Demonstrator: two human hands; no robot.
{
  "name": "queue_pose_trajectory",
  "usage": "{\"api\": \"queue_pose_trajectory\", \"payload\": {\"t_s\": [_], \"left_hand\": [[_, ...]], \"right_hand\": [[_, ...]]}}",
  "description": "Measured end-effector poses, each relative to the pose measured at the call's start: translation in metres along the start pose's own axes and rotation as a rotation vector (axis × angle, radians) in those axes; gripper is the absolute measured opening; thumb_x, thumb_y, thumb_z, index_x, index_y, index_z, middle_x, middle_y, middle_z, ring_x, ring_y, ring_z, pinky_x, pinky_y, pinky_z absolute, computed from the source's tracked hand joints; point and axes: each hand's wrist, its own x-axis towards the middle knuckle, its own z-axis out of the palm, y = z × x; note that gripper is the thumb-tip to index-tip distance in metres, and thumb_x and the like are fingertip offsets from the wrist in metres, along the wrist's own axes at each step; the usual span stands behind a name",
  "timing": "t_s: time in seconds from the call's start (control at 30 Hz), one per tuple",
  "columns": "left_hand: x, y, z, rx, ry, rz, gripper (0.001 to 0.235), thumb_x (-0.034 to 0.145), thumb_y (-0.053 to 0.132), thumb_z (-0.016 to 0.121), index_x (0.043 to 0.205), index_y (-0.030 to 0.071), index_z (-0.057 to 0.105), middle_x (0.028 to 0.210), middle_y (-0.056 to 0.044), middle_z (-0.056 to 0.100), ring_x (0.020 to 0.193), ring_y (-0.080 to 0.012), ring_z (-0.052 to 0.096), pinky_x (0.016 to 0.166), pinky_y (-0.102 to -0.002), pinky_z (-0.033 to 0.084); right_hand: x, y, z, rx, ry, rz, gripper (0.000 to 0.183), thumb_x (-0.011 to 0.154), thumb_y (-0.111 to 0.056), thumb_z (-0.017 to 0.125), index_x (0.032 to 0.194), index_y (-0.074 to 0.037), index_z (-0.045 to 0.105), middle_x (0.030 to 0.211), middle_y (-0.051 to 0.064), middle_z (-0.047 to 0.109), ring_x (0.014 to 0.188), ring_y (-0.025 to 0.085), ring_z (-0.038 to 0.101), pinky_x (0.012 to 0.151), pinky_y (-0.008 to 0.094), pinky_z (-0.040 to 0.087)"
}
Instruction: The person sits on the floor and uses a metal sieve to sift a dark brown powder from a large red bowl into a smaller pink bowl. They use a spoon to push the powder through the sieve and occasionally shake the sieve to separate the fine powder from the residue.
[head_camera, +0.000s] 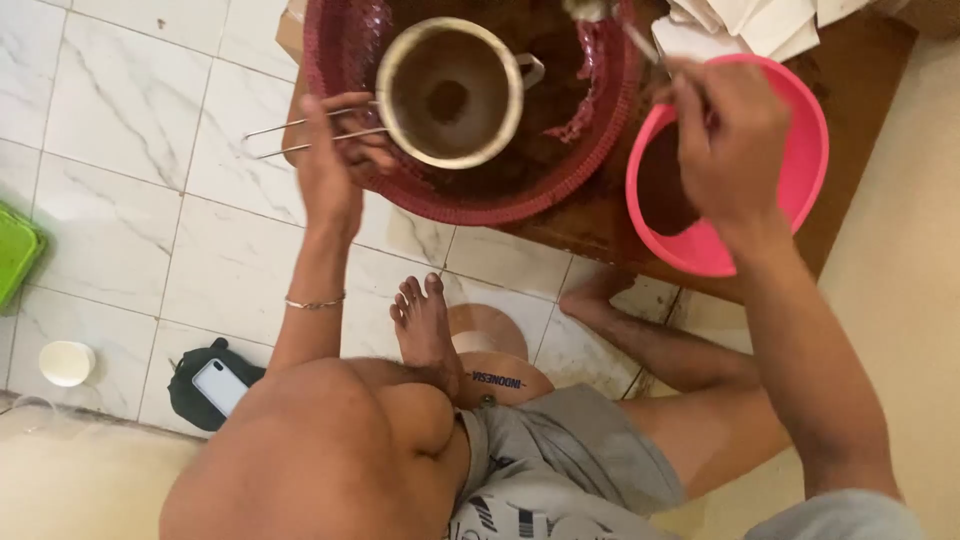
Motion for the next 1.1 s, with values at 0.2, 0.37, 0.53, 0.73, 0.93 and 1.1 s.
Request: {"api": "queue_pose_trajectory", "payload": {"t_s": [0.2, 0.37, 0.53, 0.73, 0.93, 1.1], "left_hand": [[-0.008, -0.010, -0.010, -0.124, 0.077, 0.032, 0.057, 0.100, 0.052, 0.038, 0.120, 0.005, 0.064, 0.074, -0.004, 0.059, 0.055, -0.0104, 0.060, 0.053, -0.025, 0.052], [-0.013, -0.009, -0.003, -0.093, 0.088, 0.015, 0.060, 0.099, 0.053, 0.038, 0.118, 0.003, 0.065, 0.072, -0.005, 0.058, 0.055, -0.0106, 0.058, 0.054, -0.024, 0.051], [-0.012, -0.012, -0.002, -0.081, 0.085, 0.004, 0.059, 0.102, 0.050, 0.037, 0.118, 0.001, 0.066, 0.071, -0.002, 0.056, 0.056, -0.0087, 0.060, 0.054, -0.023, 0.053], [-0.009, -0.011, 0.002, -0.091, 0.046, -0.013, 0.060, 0.099, 0.054, 0.040, 0.119, 0.003, 0.065, 0.071, -0.002, 0.058, 0.056, -0.0088, 0.059, 0.055, -0.023, 0.051], [-0.004, -0.010, 0.003, -0.033, 0.089, 0.000, 0.062, 0.100, 0.051, 0.035, 0.121, 0.000, 0.063, 0.072, -0.002, 0.057, 0.054, -0.0080, 0.059, 0.053, -0.020, 0.053], [0.003, -0.011, 0.010, -0.069, 0.047, -0.017, 0.063, 0.097, 0.054, 0.040, 0.119, 0.001, 0.065, 0.076, -0.004, 0.058, 0.057, -0.0103, 0.061, 0.055, -0.024, 0.056]], "right_hand": [[0.020, 0.084, 0.064, -0.270, -0.068, -0.076, 0.014, 0.100, -0.003, 0.070, 0.109, -0.001, 0.081, 0.101, 0.012, 0.077, 0.090, 0.028, 0.066, 0.078, 0.038, 0.053], [0.021, 0.104, 0.082, -0.243, -0.136, -0.090, 0.014, 0.099, -0.009, 0.069, 0.103, -0.001, 0.081, 0.091, 0.023, 0.070, 0.075, 0.037, 0.060, 0.067, 0.045, 0.048], [0.014, 0.093, 0.076, -0.095, -0.220, 0.073, 0.011, 0.099, -0.002, 0.068, 0.094, 0.001, 0.077, 0.076, 0.018, 0.069, 0.063, 0.037, 0.057, 0.060, 0.045, 0.047], [0.015, 0.079, 0.068, 0.264, -0.288, 0.478, 0.022, 0.105, 0.002, 0.053, 0.116, 0.007, 0.072, 0.082, 0.009, 0.077, 0.056, 0.013, 0.065, 0.050, 0.026, 0.052], [0.011, 0.067, 0.053, 0.288, -0.174, 0.379, 0.023, 0.109, 0.002, 0.052, 0.123, 0.008, 0.070, 0.087, 0.010, 0.076, 0.068, 0.013, 0.067, 0.055, 0.023, 0.048], [0.014, 0.015, 0.019, 0.401, -0.088, 0.288, 0.021, 0.114, 0.006, 0.055, 0.128, 0.015, 0.068, 0.091, 0.014, 0.074, 0.065, 0.015, 0.059, 0.054, 0.022, 0.038]]}}
